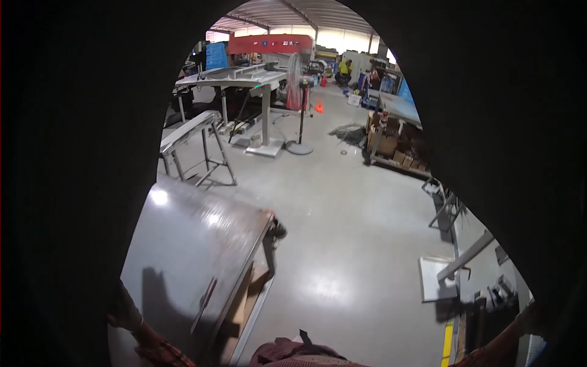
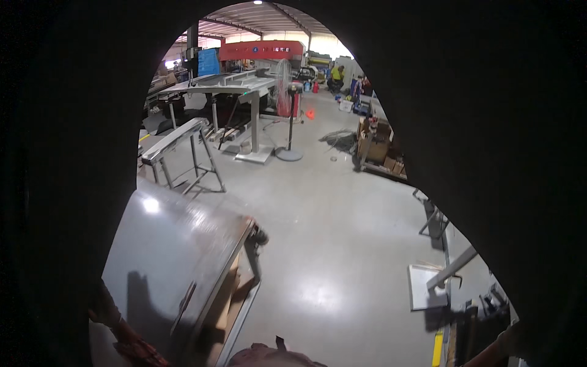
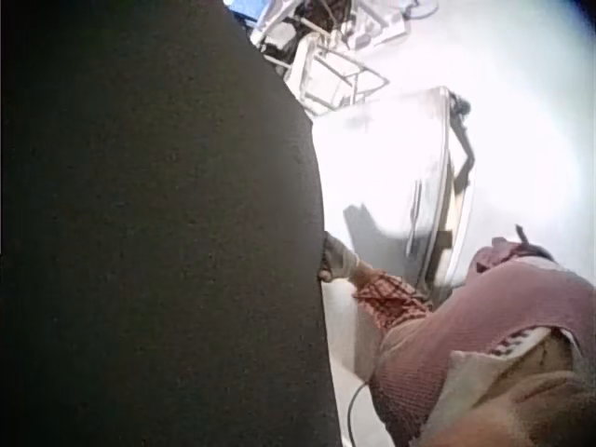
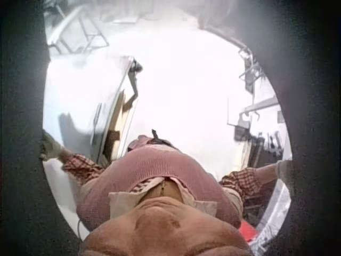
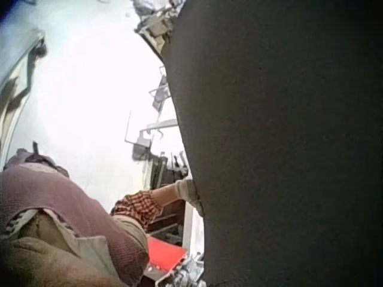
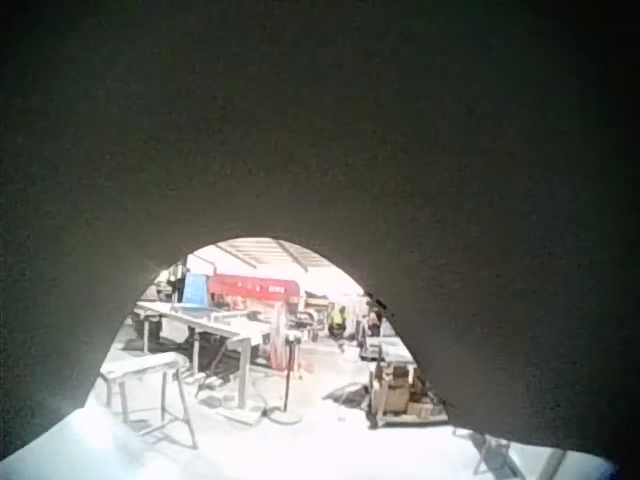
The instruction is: Measuring, labeling, and cutting industrial fabric/foam sheets and operating a cutting machine in a factory.
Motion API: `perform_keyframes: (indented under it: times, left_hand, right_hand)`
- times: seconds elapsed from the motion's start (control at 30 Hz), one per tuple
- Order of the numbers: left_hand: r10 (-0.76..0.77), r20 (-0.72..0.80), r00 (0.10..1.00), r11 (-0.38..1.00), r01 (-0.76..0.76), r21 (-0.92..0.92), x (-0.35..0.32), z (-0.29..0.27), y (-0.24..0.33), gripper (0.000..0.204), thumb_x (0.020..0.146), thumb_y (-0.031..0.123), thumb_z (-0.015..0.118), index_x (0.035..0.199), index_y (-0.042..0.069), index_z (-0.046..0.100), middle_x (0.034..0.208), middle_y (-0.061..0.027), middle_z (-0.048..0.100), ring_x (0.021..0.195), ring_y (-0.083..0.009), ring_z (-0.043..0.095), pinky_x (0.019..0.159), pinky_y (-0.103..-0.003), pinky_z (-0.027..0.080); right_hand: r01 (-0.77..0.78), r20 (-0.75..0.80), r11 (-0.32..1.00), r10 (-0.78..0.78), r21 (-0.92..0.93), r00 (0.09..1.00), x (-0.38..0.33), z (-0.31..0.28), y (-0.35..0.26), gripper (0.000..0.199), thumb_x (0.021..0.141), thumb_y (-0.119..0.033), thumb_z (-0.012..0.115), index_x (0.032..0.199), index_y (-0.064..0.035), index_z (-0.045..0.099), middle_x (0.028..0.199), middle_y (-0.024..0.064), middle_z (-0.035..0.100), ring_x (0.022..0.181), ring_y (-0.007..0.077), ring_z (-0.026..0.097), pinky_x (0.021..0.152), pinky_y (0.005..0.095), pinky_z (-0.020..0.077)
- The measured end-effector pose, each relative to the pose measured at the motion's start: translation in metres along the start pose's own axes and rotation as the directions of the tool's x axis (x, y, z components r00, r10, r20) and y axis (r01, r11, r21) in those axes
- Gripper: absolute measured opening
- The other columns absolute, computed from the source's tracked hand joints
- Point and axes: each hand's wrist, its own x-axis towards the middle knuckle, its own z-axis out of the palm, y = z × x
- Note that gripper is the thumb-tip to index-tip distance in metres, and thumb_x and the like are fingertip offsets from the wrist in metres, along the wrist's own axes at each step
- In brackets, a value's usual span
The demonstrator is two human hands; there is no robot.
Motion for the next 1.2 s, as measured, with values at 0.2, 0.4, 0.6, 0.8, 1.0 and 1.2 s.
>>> perform_keyframes:
  times: [0.2,0.4,0.6,0.8,1.0,1.2]
  left_hand:
    - [-0.129,-0.042,0.991,0.989,0.126,-0.075,0.054,-0.111,-0.133,0.079,0.073,0.007,0.064,0.137,-0.008,0.020,0.145,-0.0249,0.016,0.136,-0.0381,0.008,0.113,-0.050,0.006]
    - [-0.002,-0.127,0.992,0.996,-0.009,-0.088,0.061,-0.191,-0.275,0.077,0.075,0.004,0.061,0.137,-0.009,0.018,0.145,-0.0245,0.015,0.136,-0.0368,0.006,0.113,-0.050,0.006]
    - [0.101,-0.068,0.992,0.990,-0.094,0.102,0.096,-0.234,-0.341,0.080,0.072,0.006,0.066,0.136,-0.009,0.020,0.144,-0.0247,0.018,0.136,-0.0367,0.009,0.113,-0.050,0.005]
    - [0.216,-0.034,0.976,0.958,-0.205,0.203,0.154,-0.269,-0.401,0.081,0.069,0.005,0.069,0.135,-0.009,0.024,0.143,-0.0244,0.020,0.135,-0.0368,0.011,0.114,-0.049,0.004]
    - [0.310,-0.036,0.950,0.905,-0.283,0.317,0.248,-0.343,-0.462,0.080,0.069,0.005,0.070,0.134,-0.008,0.025,0.143,-0.0230,0.020,0.135,-0.0362,0.012,0.114,-0.046,0.003]
    - [0.231,0.041,0.972,0.906,-0.230,0.355,0.364,-0.399,-0.551,0.081,0.069,0.008,0.070,0.135,-0.008,0.025,0.144,-0.0206,0.021,0.135,-0.0342,0.013,0.114,-0.044,0.003]
  right_hand:
    - [-0.111,0.027,0.881,0.111,0.460,0.993,-0.025,-0.087,0.165,0.059,0.077,-0.040,0.065,0.125,-0.0096,0.050,0.128,0.0118,0.051,0.120,0.0311,0.043,0.101,0.0459,0.0311]
    - [-0.209,0.123,0.407,0.228,0.889,0.966,-0.058,-0.199,0.367,0.055,0.079,-0.033,0.066,0.124,-0.0053,0.050,0.128,0.0114,0.051,0.120,0.0290,0.044,0.100,0.0408,0.0347]
    - [-0.199,0.149,0.132,0.317,0.971,0.937,-0.094,-0.279,0.601,0.052,0.081,-0.028,0.066,0.124,-0.0029,0.050,0.128,0.0112,0.051,0.119,0.0278,0.044,0.100,0.0377,0.0369]
    - [-0.204,0.051,0.481,0.312,0.852,0.949,-0.175,-0.320,0.829,0.049,0.082,-0.027,0.065,0.122,-0.0040,0.051,0.127,0.0115,0.051,0.120,0.0287,0.044,0.100,0.0384,0.0366]
    - [-0.225,0.011,0.610,0.334,0.760,0.942,-0.256,-0.332,1.044,0.046,0.082,-0.027,0.065,0.121,-0.0052,0.053,0.127,0.0118,0.051,0.121,0.0296,0.044,0.101,0.0390,0.0362]
    - [-0.253,0.002,0.674,0.349,0.694,0.937,-0.348,-0.326,1.246,0.043,0.083,-0.027,0.064,0.119,-0.0063,0.055,0.127,0.0121,0.052,0.121,0.0305,0.043,0.101,0.0397,0.0358]
